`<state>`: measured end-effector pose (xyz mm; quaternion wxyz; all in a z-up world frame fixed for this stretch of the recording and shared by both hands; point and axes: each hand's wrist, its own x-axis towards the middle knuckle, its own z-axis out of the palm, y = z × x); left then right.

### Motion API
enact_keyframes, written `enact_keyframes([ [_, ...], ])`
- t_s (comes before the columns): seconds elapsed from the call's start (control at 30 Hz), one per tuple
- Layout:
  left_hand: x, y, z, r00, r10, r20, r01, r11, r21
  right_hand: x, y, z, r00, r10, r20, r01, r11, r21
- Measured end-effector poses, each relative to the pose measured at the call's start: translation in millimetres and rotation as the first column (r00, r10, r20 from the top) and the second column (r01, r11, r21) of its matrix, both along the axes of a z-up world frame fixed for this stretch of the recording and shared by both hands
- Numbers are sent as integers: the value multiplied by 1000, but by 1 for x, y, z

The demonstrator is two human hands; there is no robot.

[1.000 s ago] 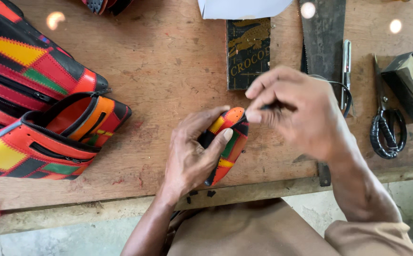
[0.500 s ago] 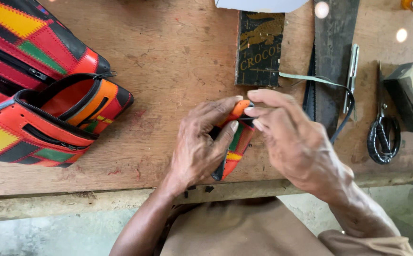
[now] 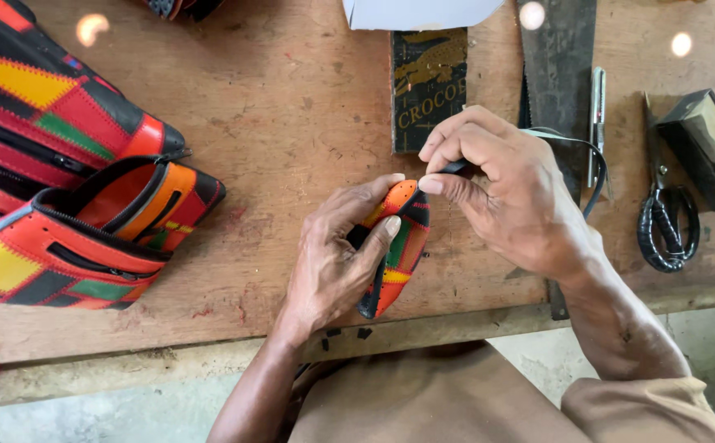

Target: The person handles a small colorful pouch, turning it over and opening the zipper to inspect the interior and seams. They repeatedly open and close the zipper and examine the edges and stitching while other similar pouches sit on the table.

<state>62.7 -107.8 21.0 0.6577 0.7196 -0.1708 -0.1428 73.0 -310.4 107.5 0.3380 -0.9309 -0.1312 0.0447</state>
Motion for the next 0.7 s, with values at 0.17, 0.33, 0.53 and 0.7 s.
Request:
enact_keyframes([
  [0.17,1,0,3,998,-12,-55,13,1000,13,4,-5,-3,999,-12,-30,13,999,31],
  [0.33,1,0,4,999,-13,-39,13,1000,19,6,-14,-13,999,-11,-44,14,998,60],
  [0.53,1,-1,1,1000,-17,3,17,999,33,16,-32,-50,884,-99,-457,236,938,255],
  [0.7,5,-2,13,1000,-25,-1,25,998,64,18,-37,-76,783,163,-600,310,733,605],
])
